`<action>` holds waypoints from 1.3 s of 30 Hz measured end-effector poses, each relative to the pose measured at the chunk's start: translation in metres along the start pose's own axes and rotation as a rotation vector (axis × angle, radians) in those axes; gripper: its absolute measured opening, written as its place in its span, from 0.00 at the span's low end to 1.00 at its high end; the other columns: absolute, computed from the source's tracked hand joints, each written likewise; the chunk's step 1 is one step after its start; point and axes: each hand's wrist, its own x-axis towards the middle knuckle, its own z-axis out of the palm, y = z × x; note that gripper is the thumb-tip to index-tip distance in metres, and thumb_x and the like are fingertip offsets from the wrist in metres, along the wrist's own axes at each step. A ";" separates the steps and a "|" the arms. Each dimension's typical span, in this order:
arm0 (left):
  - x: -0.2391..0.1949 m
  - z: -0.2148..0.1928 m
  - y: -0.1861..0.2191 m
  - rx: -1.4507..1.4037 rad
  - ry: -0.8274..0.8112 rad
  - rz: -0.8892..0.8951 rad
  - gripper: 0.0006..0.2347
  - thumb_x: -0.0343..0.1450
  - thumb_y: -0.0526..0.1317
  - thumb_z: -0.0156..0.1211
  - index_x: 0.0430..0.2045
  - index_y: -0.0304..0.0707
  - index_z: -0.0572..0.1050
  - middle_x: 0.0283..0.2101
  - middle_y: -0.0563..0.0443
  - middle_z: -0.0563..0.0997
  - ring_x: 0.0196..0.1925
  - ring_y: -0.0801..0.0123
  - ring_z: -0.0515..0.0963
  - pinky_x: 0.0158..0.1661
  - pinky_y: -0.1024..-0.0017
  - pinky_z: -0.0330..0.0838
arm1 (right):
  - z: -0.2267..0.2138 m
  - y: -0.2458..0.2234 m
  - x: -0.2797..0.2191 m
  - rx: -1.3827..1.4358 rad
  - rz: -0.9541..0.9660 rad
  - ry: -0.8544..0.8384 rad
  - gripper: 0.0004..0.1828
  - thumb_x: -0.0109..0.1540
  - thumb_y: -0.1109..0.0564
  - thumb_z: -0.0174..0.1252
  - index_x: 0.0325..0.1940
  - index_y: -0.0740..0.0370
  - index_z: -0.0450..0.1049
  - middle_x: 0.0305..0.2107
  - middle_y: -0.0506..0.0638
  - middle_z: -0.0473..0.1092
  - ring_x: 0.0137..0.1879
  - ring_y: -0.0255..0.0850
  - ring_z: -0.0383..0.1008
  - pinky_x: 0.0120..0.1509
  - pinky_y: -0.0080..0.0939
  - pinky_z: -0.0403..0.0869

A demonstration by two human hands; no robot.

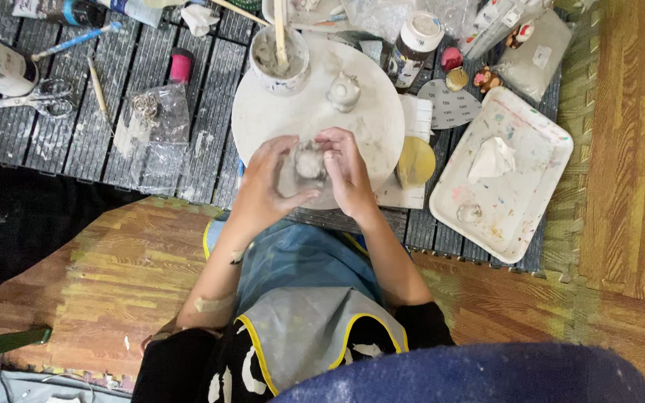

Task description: The person shapes a small lump of clay into a rounded form using both hands, then uses a brush to smooth the surface. The person continues to refine the shape by hand and uses the brush again to apply a liquid to the surface.

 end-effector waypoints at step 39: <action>0.017 -0.003 0.005 0.440 0.016 0.174 0.18 0.66 0.49 0.71 0.43 0.36 0.78 0.43 0.47 0.79 0.50 0.49 0.75 0.50 0.55 0.62 | -0.045 0.027 0.002 0.498 -0.051 0.189 0.11 0.75 0.57 0.42 0.44 0.64 0.67 0.35 0.51 0.67 0.40 0.37 0.67 0.48 0.39 0.69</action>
